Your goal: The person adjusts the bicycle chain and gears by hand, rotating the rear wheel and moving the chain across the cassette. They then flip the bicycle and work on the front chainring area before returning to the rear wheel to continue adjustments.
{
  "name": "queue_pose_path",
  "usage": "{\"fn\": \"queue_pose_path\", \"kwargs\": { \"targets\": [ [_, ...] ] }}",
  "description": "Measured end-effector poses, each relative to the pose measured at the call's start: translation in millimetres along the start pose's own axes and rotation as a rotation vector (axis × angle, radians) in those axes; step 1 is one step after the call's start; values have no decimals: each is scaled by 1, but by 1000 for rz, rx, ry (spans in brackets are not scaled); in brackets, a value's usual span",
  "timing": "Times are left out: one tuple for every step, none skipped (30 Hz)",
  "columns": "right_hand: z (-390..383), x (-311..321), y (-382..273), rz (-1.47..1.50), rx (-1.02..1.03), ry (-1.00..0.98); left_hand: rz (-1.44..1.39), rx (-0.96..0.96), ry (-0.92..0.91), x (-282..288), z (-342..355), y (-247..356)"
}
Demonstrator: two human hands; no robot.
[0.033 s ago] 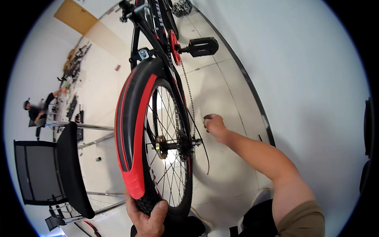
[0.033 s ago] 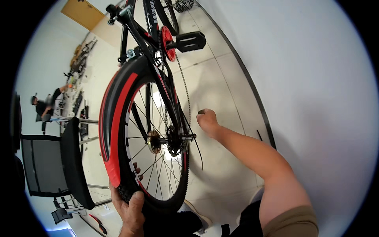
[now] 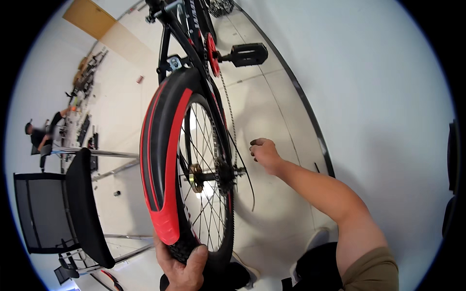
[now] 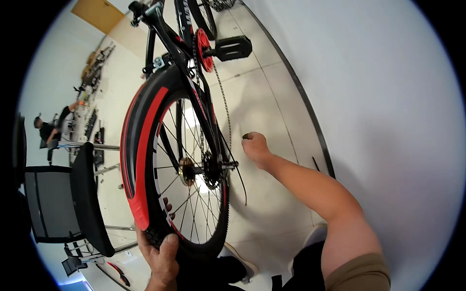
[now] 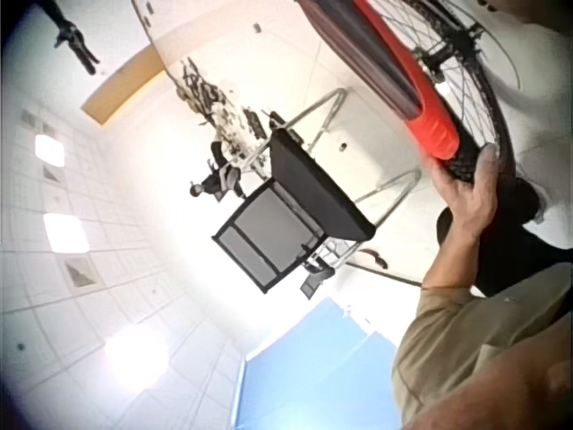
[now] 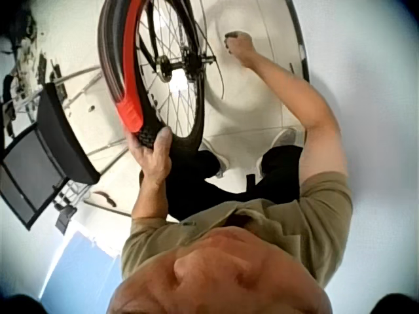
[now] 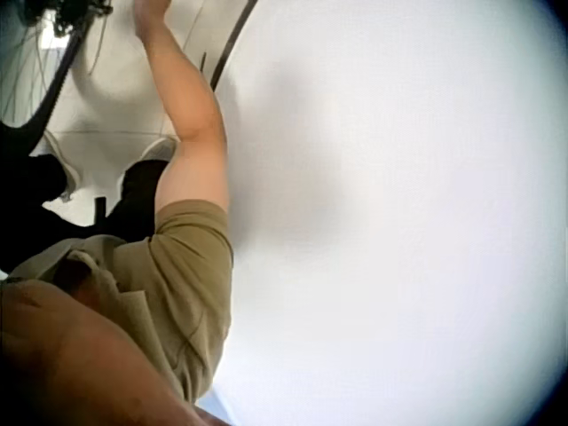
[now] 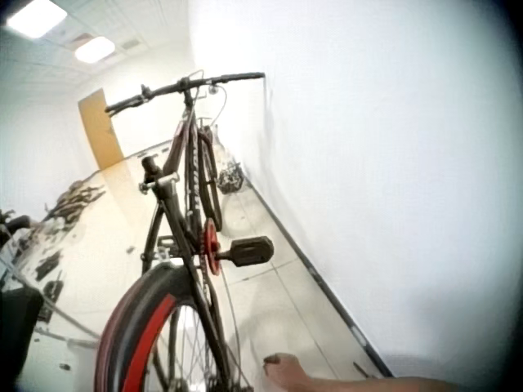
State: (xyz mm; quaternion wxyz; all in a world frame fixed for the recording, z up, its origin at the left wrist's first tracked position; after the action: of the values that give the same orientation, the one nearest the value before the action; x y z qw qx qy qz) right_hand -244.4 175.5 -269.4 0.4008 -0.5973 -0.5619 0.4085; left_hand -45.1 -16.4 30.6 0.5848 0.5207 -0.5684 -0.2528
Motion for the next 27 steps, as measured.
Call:
{"fn": "queue_pose_path", "kwargs": {
  "targets": [
    [-16,17,-10,-33,-48,-9,-19,17,-40,-1,-1,1],
    [-34,34,-27,-63,-94,-13,-36,35,-80,-3,-1,2],
    [-56,51,-57,-64,-198,-35,-32,8,-104,-2,1,-8],
    [-74,69,-72,-36,-233,14,-31,-25,-133,-2,1,-14],
    [-89,79,-85,-6,-263,50,1,-11,-176,-1,3,-12],
    [-105,88,-97,25,-292,84,-115,65,-199,-4,2,-10],
    [-135,99,-108,75,-362,159,-86,30,-173,-8,2,0],
    [-157,107,-127,108,-387,203,-54,-30,-141,-10,4,9],
    [-177,113,-145,147,-405,246,-115,36,-147,-9,1,5],
    [-196,114,-161,187,-422,285,-39,13,-131,-5,3,3],
    [-215,116,-175,211,-434,313,35,34,-119,-2,4,9],
    [-233,116,-187,234,-446,340,107,56,-107,2,2,17],
    [-249,120,-202,251,-447,373,147,114,-135,4,4,32],
    [-264,117,-213,248,-467,387,196,151,-158,13,3,42],
    [-279,112,-223,244,-488,400,245,190,-180,23,-1,49],
    [-293,107,-239,235,-502,406,286,225,-194,36,-4,59],
    [-308,102,-252,215,-495,400,221,251,-203,49,-9,65],
    [-324,99,-264,195,-485,397,233,294,-211,67,-15,79],
    [-339,99,-275,127,-489,407,238,300,-223,83,-22,87],
    [-348,97,-285,68,-491,408,252,301,-223,97,-27,91],
    [-360,94,-302,49,-492,407,255,319,-226,115,-33,93],
    [-370,93,-319,28,-491,413,255,335,-235,131,-38,94],
    [-379,91,-333,22,-500,443,256,352,-247,144,-39,93],
    [-388,88,-351,-20,-498,466,227,382,-256,155,-37,95],
    [-394,85,-366,-54,-498,482,206,412,-258,166,-33,99],
    [-398,81,-377,-81,-501,495,191,442,-258,174,-27,102],
    [-398,80,-388,-91,-484,504,212,414,-232,178,-18,107]
  ]
}}
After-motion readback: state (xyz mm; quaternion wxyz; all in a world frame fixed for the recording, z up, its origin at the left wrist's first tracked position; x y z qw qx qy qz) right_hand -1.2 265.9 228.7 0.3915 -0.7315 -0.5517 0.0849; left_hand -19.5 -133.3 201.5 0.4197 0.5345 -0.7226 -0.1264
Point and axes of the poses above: each hand's wrist, its own z-axis towards the middle knuckle, its own x-axis out of the back of the hand, y = z × x, the point moved 1 cm from there along z, towards the middle knuckle, and after that the axes turned 12 degrees about x, right-handed, at the moved point
